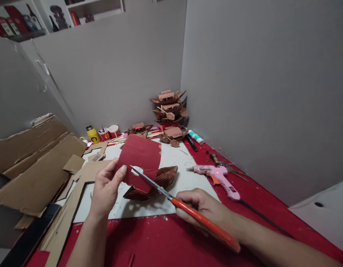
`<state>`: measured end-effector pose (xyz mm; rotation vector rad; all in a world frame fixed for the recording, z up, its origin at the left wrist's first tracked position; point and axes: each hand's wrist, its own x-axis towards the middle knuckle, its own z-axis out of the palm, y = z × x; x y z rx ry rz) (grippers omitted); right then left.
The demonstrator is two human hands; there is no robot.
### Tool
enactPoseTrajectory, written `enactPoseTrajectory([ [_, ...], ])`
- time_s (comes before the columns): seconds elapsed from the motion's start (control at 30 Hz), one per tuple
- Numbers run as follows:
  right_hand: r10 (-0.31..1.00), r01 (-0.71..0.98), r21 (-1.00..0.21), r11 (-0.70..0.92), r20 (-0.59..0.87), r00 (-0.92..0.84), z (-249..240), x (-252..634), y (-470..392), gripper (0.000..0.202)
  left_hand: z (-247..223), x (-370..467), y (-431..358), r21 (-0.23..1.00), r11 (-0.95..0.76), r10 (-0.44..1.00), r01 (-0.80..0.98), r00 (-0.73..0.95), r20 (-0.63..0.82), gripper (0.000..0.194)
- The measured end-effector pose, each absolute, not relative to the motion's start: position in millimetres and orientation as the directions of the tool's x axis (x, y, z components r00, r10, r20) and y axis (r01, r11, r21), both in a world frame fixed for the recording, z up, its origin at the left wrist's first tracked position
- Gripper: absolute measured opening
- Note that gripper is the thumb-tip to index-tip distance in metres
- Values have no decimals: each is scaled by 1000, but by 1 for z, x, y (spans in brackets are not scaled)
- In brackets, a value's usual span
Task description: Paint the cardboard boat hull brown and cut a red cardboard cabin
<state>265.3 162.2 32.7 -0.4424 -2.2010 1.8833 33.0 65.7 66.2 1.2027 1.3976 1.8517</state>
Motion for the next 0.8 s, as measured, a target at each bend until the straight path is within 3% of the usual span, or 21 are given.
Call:
enactPoseTrajectory([
  [0.23,369,52,-968,244,43,-928,30,266,163,37,68,30,63,936,-340,837,90,-425,344,23],
  [0.43,348,114,-952,284,-9,-937,37,265,165,31,67,28,64,929,-362,829,77,-428,359,21],
  [0.67,366,190,-831,522,17,-931,44,269,162,22,72,33,65,896,-409,723,172,-538,434,15],
  [0.8,434,252,-754,606,49,-900,41,266,160,26,72,29,65,901,-400,700,166,-579,418,14],
])
